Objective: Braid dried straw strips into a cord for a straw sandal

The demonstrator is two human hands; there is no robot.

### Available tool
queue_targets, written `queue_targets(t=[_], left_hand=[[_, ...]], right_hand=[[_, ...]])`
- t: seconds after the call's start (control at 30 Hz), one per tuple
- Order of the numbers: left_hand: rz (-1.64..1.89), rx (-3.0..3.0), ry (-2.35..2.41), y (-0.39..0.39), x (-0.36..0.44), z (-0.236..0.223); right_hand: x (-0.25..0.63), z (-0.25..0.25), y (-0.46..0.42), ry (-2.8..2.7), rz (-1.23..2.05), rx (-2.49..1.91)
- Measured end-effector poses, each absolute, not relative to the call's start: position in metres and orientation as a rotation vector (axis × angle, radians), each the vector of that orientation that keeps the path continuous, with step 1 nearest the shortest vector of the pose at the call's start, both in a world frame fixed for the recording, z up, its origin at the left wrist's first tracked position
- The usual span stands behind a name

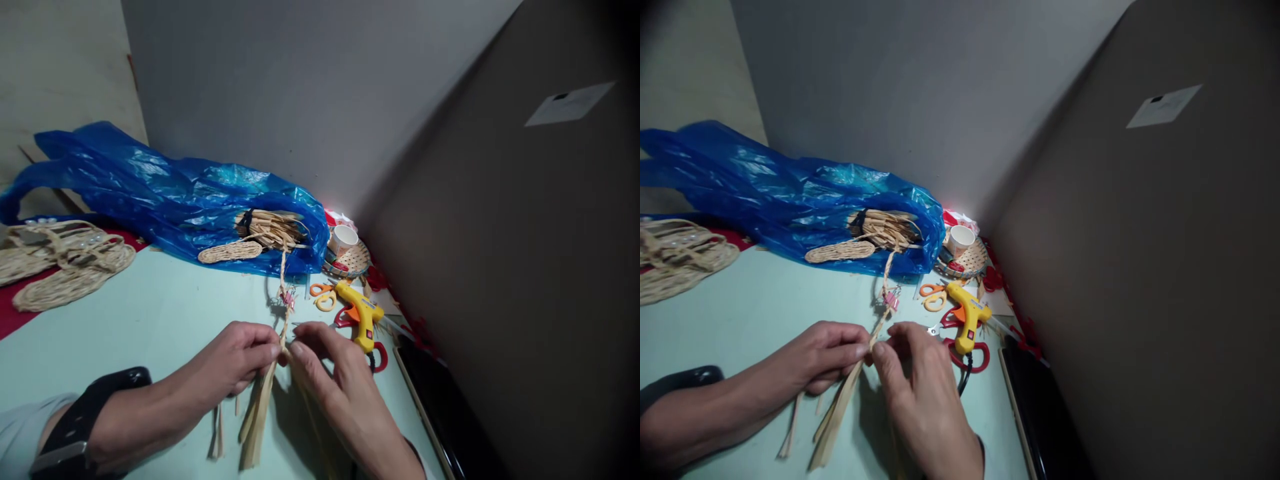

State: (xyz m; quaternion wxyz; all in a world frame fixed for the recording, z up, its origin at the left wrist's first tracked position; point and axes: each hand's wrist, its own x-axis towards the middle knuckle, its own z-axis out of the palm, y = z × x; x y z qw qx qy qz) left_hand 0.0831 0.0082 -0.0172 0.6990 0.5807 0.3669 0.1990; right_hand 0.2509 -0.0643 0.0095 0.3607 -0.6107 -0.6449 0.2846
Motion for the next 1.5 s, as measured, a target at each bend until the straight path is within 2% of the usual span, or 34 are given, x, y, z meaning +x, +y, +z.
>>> queue_targets(t=[0.07, 0.17, 0.3, 0.5, 0.7, 0.9, 1.0, 1.07, 1.17, 1.33, 1.5], left_hand=[[0.434, 1.337, 0.82, 0.009, 0.086, -0.02], [0.474, 1.427, 0.842, 0.008, 0.087, -0.022], [0.537, 1.638, 0.885, 0.005, 0.081, -0.017], [0.409, 2.033, 1.082, -0.004, 0.078, -0.001], [0.576, 2.715, 0.876, -0.016, 0.078, -0.007], [0.825, 3.279, 0.561, -0.026, 0.077, -0.014], [1.061, 3.031, 0.451, -0.026, 0.074, -0.008], [1.061, 2.653, 0.644, -0.02, 0.072, -0.002], [0.785, 1.991, 1.03, -0.005, 0.073, 0.003], [0.261, 1.237, 0.773, 0.012, 0.085, -0.007], [0.275, 1.006, 0.764, 0.012, 0.087, -0.014]], right_hand=[[0.251, 0.004, -0.058, -1.589, 1.031, -1.513], [0.247, -0.008, -0.051, -1.492, 1.189, -1.399], [0.246, -0.012, -0.05, -1.46, 1.175, -1.37], [0.239, -0.007, -0.054, -1.408, 1.1, -1.373], [0.235, -0.015, -0.055, -1.294, 1.226, -1.259], [0.236, -0.014, -0.05, -1.265, 1.185, -1.348], [0.236, -0.011, -0.051, -1.213, 1.24, -1.332], [0.235, -0.008, -0.053, -1.185, 1.286, -1.308], [0.235, -0.004, -0.056, -1.155, 1.329, -1.289], [0.237, -0.003, -0.056, -1.3, 1.253, -1.218], [0.242, -0.003, -0.057, -1.585, 1.061, -1.324]])
